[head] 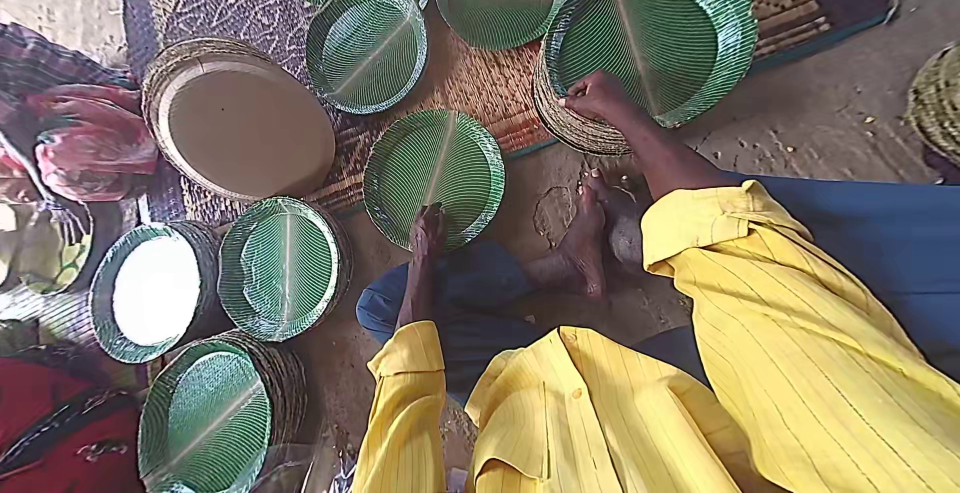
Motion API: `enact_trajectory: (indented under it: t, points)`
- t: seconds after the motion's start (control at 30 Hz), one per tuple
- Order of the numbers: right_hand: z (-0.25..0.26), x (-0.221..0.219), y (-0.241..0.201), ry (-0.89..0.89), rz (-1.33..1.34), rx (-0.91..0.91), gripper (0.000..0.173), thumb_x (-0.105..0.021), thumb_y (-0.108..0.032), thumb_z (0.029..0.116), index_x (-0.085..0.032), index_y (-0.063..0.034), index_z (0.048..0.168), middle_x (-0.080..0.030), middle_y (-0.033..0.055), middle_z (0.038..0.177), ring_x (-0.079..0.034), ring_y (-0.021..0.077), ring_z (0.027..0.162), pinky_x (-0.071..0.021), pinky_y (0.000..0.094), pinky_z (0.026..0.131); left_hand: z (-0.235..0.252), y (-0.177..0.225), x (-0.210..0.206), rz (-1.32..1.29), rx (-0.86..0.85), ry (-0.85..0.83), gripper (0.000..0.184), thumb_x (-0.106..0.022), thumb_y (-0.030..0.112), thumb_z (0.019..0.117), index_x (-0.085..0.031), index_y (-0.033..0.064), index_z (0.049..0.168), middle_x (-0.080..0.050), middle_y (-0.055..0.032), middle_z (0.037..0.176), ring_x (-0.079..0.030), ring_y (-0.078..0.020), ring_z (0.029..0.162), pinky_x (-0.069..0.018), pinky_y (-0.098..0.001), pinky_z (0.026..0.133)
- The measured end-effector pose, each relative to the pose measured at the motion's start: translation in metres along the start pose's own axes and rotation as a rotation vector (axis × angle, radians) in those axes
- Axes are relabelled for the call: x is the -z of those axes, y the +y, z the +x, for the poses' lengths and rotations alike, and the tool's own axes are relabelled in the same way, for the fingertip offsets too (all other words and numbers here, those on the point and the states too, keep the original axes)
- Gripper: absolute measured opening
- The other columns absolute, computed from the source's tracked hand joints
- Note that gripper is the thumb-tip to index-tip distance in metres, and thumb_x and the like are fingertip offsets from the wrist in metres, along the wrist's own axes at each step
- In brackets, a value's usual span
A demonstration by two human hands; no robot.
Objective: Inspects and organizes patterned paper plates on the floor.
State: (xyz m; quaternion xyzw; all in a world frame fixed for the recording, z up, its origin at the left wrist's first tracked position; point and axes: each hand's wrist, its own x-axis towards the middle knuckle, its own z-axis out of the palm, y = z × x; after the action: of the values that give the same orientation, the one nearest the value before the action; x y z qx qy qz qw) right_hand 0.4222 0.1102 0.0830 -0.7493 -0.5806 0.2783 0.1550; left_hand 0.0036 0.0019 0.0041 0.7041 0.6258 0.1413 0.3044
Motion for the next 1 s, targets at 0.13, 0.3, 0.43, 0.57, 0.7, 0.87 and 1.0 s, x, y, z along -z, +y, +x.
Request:
enact_trajectory:
  t: [0.13, 0.3, 0.43, 0.57, 0.7, 0.87, 1.0]
  points:
    - [0.002, 0.001, -0.002, -0.027, -0.029, -0.007, 0.033, -0.068, -0.030, 0.0984, -0.074, 0.0000, 0.112, -0.070, 0.0291, 0.111, -0.066, 0.0480, 0.107, -0.0466, 0.0711, 0.092, 0.001, -0.002, -0.001, 0.004, -0.019, 0.006, 0.039, -0.047, 0.024, 0.1084, -0.062, -0.0005, 0.135, -0.066, -0.0242, 0.129, -0.065, -0.0386, 0.118, -0.0507, -0.0567, 0.103]
    - [-0.002, 0.006, -0.006, -0.041, -0.065, 0.015, 0.032, -0.067, -0.029, 0.1003, -0.074, 0.0004, 0.111, -0.070, 0.0295, 0.110, -0.065, 0.0485, 0.108, -0.0462, 0.0708, 0.093, 0.002, -0.003, -0.003, -0.002, -0.026, 0.010, 0.040, -0.048, 0.025, 0.1085, -0.063, -0.0002, 0.135, -0.066, -0.0242, 0.128, -0.065, -0.0380, 0.118, -0.0508, -0.0563, 0.103]
    - [-0.001, 0.006, -0.006, -0.039, -0.058, 0.021, 0.032, -0.067, -0.029, 0.1003, -0.073, 0.0008, 0.111, -0.069, 0.0295, 0.111, -0.065, 0.0482, 0.108, -0.0460, 0.0707, 0.093, 0.003, -0.005, -0.004, 0.000, -0.038, 0.009, 0.040, -0.048, 0.025, 0.1084, -0.063, 0.0000, 0.135, -0.066, -0.0241, 0.127, -0.066, -0.0385, 0.117, -0.0508, -0.0566, 0.103]
    - [-0.001, 0.005, -0.009, -0.059, -0.129, 0.043, 0.033, -0.063, -0.029, 0.1022, -0.072, 0.0022, 0.108, -0.068, 0.0312, 0.108, -0.064, 0.0504, 0.107, -0.0458, 0.0722, 0.090, 0.002, -0.004, -0.003, 0.001, -0.027, 0.007, 0.039, -0.048, 0.025, 0.1082, -0.063, 0.0008, 0.135, -0.066, -0.0238, 0.127, -0.065, -0.0384, 0.118, -0.0508, -0.0568, 0.103]
    - [-0.009, 0.005, -0.017, -0.053, -0.267, 0.103, 0.033, -0.057, -0.026, 0.1039, -0.071, 0.0042, 0.106, -0.069, 0.0324, 0.105, -0.065, 0.0525, 0.105, -0.0468, 0.0729, 0.086, 0.003, -0.004, -0.003, 0.004, -0.035, 0.009, 0.039, -0.048, 0.025, 0.1084, -0.063, 0.0004, 0.135, -0.066, -0.0240, 0.127, -0.066, -0.0379, 0.117, -0.0509, -0.0564, 0.103]
    - [-0.020, 0.002, -0.029, -0.024, -0.411, 0.131, 0.033, -0.048, -0.020, 0.1041, -0.068, 0.0062, 0.099, -0.067, 0.0331, 0.105, -0.065, 0.0536, 0.106, -0.0484, 0.0713, 0.080, 0.003, -0.005, -0.003, -0.021, -0.043, -0.005, 0.042, -0.047, 0.027, 0.1085, -0.062, -0.0002, 0.136, -0.066, -0.0245, 0.128, -0.065, -0.0376, 0.119, -0.0502, -0.0556, 0.104]
    - [-0.024, 0.001, -0.031, 0.017, -0.405, 0.091, 0.033, -0.049, -0.020, 0.1033, -0.067, 0.0069, 0.098, -0.068, 0.0330, 0.106, -0.065, 0.0533, 0.106, -0.0488, 0.0705, 0.079, 0.003, -0.005, -0.002, -0.033, -0.042, 0.006, 0.041, -0.047, 0.025, 0.1084, -0.063, -0.0013, 0.135, -0.066, -0.0248, 0.128, -0.066, -0.0375, 0.118, -0.0505, -0.0552, 0.104]
